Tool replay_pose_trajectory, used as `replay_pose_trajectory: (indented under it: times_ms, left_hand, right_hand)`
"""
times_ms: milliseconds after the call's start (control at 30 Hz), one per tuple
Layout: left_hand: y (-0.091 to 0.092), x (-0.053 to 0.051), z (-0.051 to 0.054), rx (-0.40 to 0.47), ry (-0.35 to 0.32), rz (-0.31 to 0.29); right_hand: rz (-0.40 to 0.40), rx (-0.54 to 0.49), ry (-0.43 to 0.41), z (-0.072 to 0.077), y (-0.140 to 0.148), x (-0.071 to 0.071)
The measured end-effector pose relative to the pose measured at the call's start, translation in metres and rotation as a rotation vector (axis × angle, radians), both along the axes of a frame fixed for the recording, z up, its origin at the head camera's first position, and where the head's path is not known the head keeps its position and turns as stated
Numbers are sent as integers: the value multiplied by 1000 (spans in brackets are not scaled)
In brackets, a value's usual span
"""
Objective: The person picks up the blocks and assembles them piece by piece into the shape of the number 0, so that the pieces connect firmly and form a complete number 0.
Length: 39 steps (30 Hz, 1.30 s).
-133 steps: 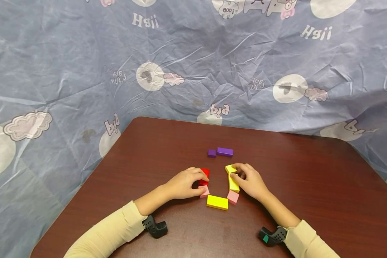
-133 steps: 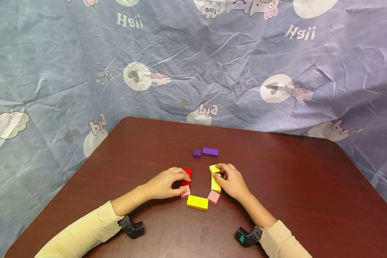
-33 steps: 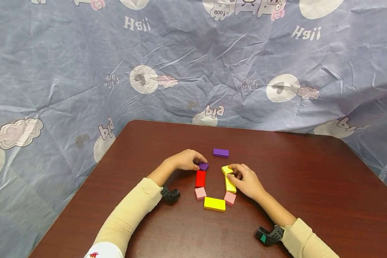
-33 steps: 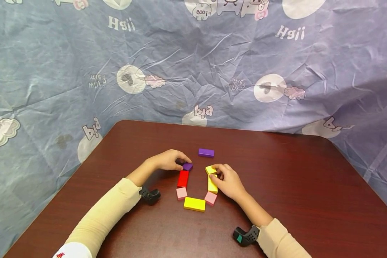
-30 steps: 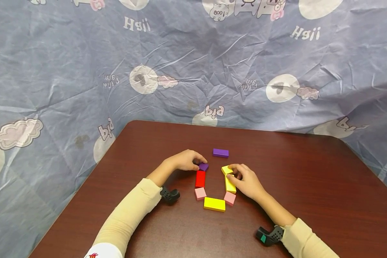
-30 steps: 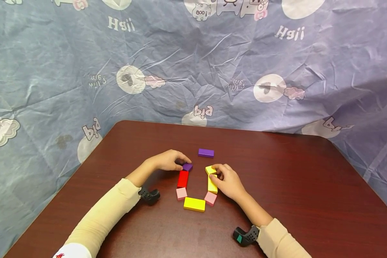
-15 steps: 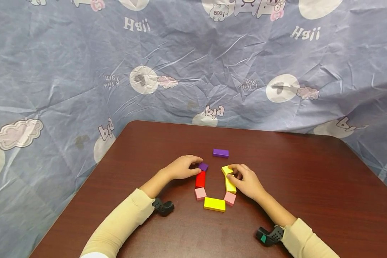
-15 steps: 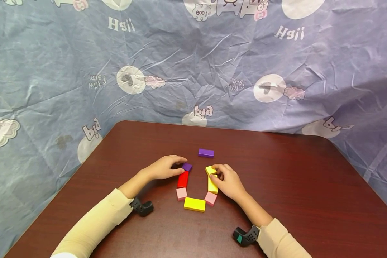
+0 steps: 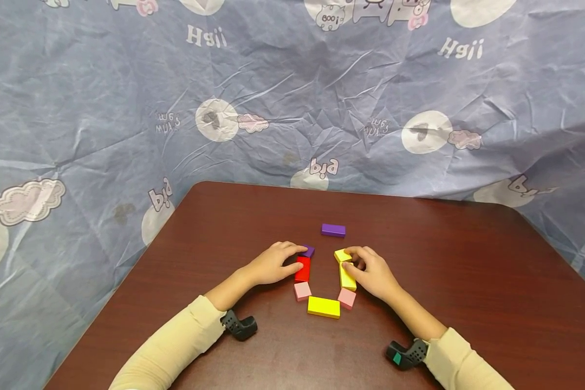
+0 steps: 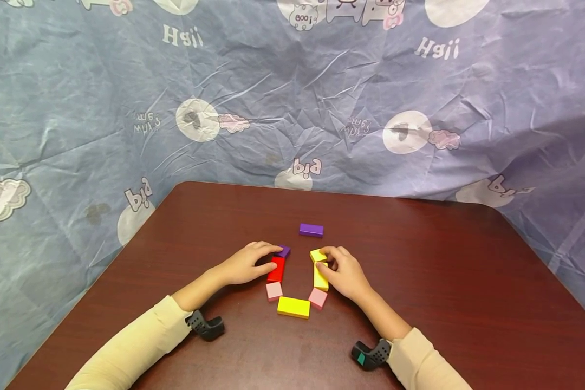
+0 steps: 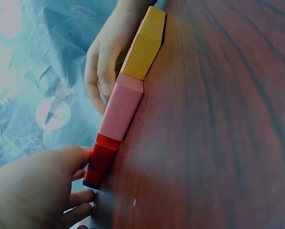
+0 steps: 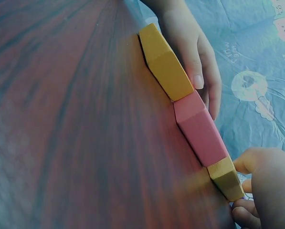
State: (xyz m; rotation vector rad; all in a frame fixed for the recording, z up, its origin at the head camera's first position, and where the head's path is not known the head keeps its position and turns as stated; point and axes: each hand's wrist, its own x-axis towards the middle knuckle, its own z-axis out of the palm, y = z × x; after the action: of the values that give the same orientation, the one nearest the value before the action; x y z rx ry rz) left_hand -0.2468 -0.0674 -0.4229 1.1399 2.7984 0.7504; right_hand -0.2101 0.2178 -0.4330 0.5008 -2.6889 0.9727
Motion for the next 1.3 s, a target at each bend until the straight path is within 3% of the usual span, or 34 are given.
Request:
replay_pose_trajectory:
  times_ms: [600,1000,1133,1300]
  left_hand:
    - [-1,-4,-9,91,-39,14]
    - [-1,-3,-10,92,-42,15]
    - [-2,-4,-10,94,-34,17]
    - [-2,-4,-10,98,-29,13]
  right_hand:
    - [-20,-59,-5,8,-3,-6]
    - [-78,-137,6,23,-10,-37]
    - [-66,-92,9,32,-16,-50]
    - [-30,68,5,38,-20,-67]
